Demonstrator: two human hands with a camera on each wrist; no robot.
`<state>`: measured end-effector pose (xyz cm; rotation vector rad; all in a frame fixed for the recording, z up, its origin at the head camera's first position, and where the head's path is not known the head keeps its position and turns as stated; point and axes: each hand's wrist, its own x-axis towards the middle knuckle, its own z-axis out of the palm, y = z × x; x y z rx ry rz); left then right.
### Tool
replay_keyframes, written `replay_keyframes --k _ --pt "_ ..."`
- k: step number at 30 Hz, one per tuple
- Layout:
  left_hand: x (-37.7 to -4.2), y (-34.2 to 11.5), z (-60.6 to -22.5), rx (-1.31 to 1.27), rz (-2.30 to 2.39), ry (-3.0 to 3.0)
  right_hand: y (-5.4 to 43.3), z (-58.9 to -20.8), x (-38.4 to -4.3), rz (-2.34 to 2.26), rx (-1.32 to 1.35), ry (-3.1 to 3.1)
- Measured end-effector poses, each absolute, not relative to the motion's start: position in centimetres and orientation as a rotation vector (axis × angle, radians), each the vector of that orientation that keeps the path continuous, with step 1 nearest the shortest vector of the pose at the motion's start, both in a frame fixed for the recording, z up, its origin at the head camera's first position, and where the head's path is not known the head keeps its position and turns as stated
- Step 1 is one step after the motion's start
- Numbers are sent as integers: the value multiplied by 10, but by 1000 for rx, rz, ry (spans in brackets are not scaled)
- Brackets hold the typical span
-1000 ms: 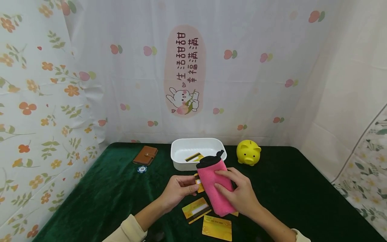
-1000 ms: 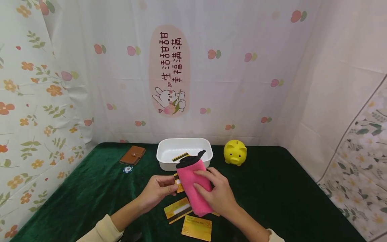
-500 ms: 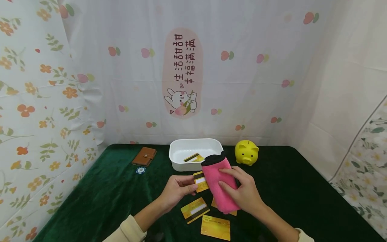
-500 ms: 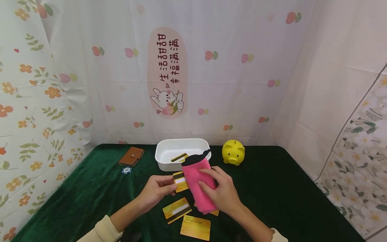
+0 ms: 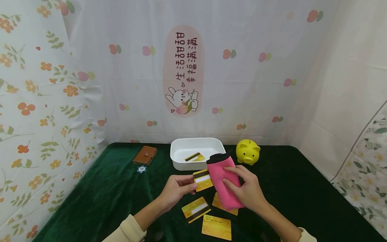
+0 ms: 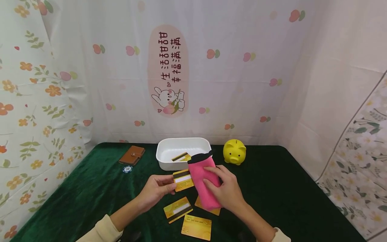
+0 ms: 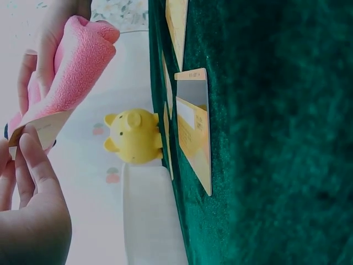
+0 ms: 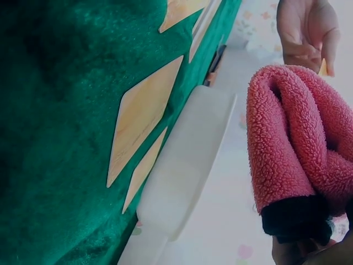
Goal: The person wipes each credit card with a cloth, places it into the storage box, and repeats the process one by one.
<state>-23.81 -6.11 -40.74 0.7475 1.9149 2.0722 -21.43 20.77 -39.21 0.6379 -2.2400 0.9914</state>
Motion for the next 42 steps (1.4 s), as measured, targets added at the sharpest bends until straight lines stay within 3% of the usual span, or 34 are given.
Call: replay_keyframes --k 42 --pt "-240 -61 -410 646 2133 1896 224 -398 -220 1052 597 -2251"
